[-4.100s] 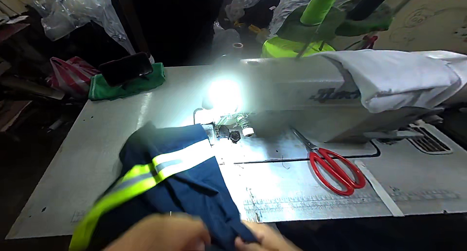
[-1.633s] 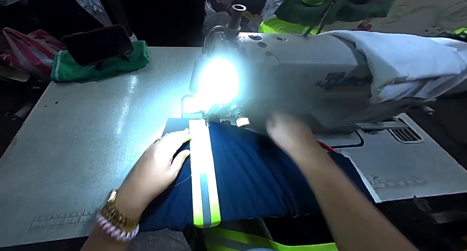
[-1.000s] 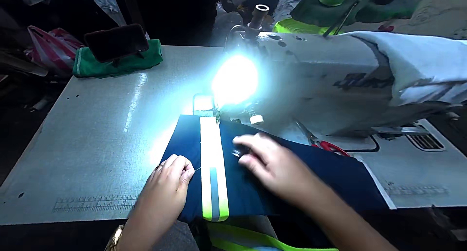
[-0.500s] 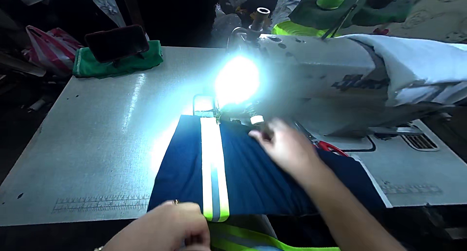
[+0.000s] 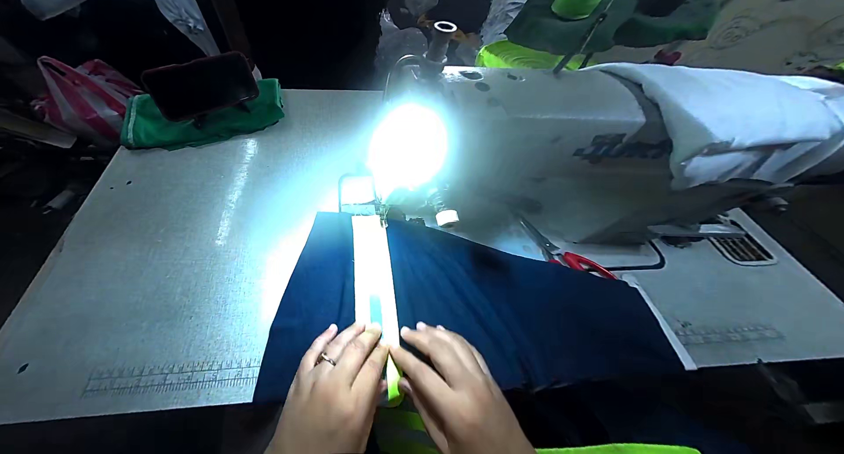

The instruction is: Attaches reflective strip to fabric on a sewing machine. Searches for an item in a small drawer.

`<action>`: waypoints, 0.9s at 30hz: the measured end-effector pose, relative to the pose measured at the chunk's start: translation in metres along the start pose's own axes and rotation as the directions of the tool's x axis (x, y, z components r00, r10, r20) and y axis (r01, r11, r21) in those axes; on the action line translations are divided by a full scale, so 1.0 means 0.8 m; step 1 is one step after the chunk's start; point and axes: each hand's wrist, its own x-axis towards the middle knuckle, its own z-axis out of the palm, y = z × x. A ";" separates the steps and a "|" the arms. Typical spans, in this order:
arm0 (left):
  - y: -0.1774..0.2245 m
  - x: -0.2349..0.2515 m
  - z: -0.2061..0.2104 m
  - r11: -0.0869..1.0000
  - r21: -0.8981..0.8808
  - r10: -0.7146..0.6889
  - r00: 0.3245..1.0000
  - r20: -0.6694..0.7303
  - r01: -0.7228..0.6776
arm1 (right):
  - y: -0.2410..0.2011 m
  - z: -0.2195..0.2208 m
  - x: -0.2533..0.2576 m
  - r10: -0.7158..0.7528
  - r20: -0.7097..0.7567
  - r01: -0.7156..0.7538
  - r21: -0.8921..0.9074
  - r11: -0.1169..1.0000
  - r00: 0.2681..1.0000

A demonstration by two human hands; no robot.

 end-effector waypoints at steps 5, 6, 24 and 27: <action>0.027 -0.012 -0.001 0.996 0.051 -0.074 0.996 0.042 0.072 | -0.009 -0.004 -0.019 0.013 0.038 -0.014 0.006 1.000 0.999; 0.028 -0.010 0.000 0.994 0.048 -0.096 0.994 0.051 0.094 | -0.006 -0.004 -0.014 0.010 0.033 -0.010 -0.004 1.000 0.999; -0.074 0.142 0.006 0.993 0.109 -0.060 0.987 0.148 0.044 | 0.068 0.002 0.142 0.076 -0.026 -0.078 -0.084 0.993 0.997; -0.083 0.140 0.010 0.991 0.130 -0.030 0.989 0.148 0.010 | 0.053 -0.004 0.088 0.234 -0.013 -0.234 -0.065 0.970 0.972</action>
